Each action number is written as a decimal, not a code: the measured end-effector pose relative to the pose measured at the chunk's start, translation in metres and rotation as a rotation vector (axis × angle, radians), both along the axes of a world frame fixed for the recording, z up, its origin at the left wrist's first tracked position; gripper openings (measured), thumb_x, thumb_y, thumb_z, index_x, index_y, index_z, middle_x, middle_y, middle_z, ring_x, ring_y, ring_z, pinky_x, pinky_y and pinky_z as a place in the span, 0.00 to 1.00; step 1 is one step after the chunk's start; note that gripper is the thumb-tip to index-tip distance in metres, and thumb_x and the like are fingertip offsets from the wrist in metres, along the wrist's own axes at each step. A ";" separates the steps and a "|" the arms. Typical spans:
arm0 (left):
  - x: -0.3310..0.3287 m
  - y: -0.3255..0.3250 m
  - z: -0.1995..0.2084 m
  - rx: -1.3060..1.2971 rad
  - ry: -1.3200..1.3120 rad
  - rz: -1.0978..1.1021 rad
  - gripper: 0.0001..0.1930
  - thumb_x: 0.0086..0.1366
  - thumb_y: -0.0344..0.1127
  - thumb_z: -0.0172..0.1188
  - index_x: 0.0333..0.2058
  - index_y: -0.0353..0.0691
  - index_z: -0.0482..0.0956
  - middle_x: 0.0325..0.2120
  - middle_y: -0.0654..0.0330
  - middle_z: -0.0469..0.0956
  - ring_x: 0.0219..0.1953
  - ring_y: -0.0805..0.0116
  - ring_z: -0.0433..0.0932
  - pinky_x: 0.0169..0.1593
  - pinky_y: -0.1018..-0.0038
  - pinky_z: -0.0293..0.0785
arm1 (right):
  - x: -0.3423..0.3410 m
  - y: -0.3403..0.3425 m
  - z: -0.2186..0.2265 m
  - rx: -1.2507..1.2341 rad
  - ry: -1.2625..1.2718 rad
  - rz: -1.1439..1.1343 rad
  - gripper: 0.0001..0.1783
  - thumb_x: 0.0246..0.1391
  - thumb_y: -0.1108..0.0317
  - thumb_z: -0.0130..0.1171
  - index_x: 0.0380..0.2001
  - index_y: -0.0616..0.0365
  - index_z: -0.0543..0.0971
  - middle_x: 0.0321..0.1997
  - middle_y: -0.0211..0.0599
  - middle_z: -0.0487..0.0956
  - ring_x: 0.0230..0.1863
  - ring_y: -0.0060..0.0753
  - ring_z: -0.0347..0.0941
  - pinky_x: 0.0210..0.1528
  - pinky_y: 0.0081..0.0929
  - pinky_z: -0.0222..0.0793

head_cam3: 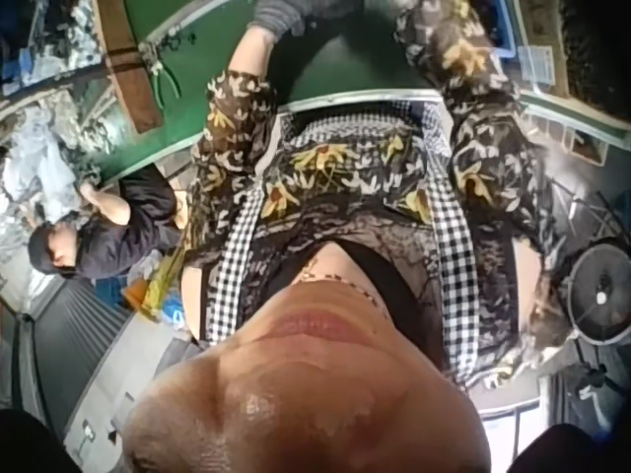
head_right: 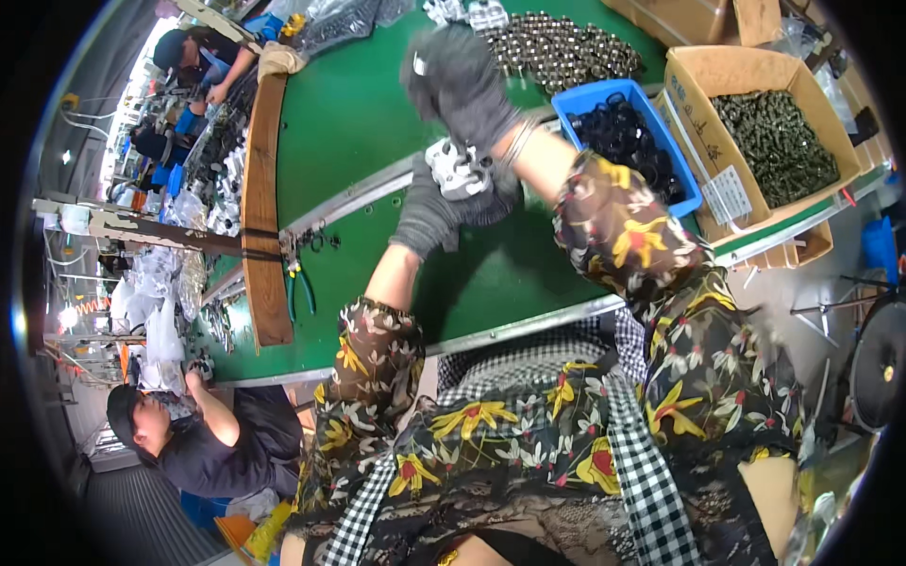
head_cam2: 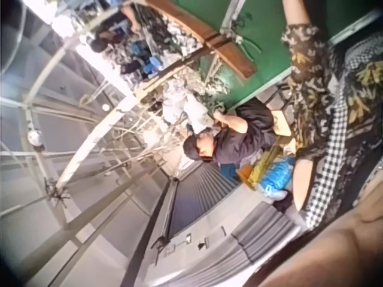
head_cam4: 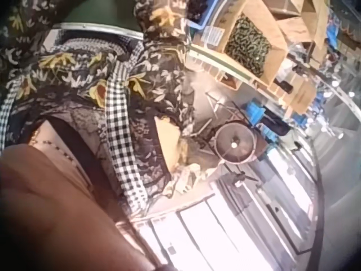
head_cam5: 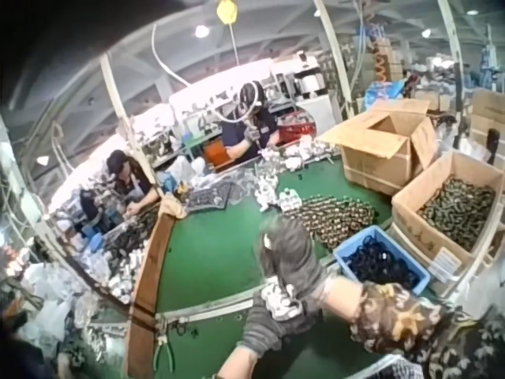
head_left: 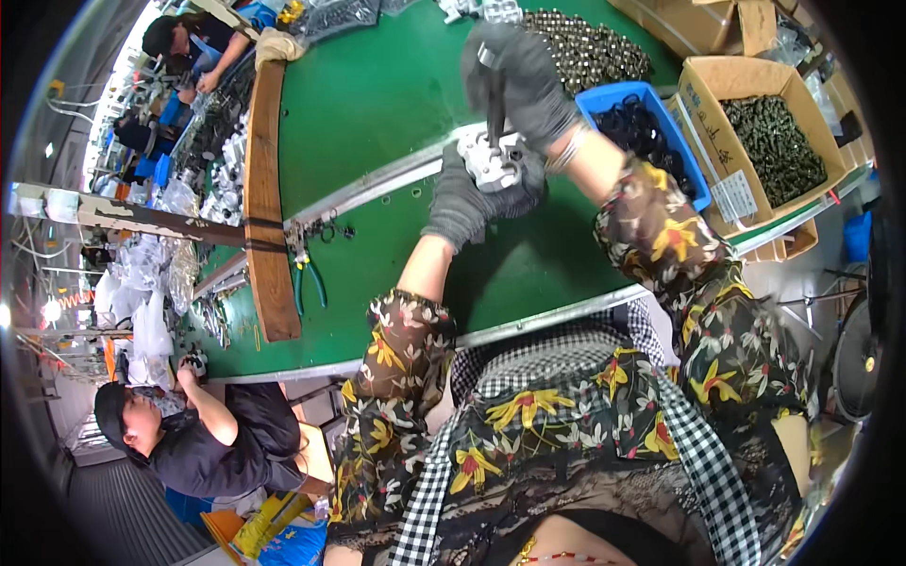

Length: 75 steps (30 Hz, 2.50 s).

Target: The person assembles metal housings by taking rubber seals and small components from containers, inserting them into the housings by hand, and pressing them into place using a metal rod.

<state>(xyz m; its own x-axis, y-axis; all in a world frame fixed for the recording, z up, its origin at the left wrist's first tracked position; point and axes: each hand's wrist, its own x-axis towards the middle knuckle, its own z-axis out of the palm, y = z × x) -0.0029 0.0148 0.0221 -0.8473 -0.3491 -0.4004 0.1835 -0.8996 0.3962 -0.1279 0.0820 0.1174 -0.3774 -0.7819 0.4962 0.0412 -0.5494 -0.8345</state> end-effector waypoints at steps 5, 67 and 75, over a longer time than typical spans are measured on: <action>-0.001 0.017 0.018 -1.847 -0.480 -0.045 0.37 0.49 0.59 0.63 0.52 0.39 0.68 0.48 0.51 0.70 0.51 0.52 0.69 0.58 0.57 0.66 | -0.087 0.018 0.004 0.535 0.526 -0.541 0.16 0.58 0.57 0.56 0.35 0.61 0.73 0.18 0.37 0.72 0.21 0.28 0.73 0.24 0.26 0.70; -0.005 0.048 0.067 -2.396 -1.104 -0.356 0.36 0.37 0.55 0.75 0.41 0.35 0.75 0.33 0.45 0.77 0.39 0.43 0.76 0.45 0.55 0.71 | -0.291 0.371 0.005 1.561 1.297 -0.454 0.10 0.45 0.67 0.65 0.34 0.51 0.81 0.40 0.35 0.78 0.44 0.45 0.75 0.48 0.39 0.72; -0.009 0.051 0.072 -2.287 -1.169 -0.449 0.38 0.37 0.55 0.76 0.42 0.34 0.74 0.40 0.46 0.74 0.44 0.44 0.74 0.48 0.55 0.71 | -0.288 0.365 -0.012 1.475 1.519 -0.490 0.09 0.43 0.69 0.65 0.31 0.53 0.80 0.39 0.38 0.73 0.45 0.47 0.74 0.45 0.42 0.71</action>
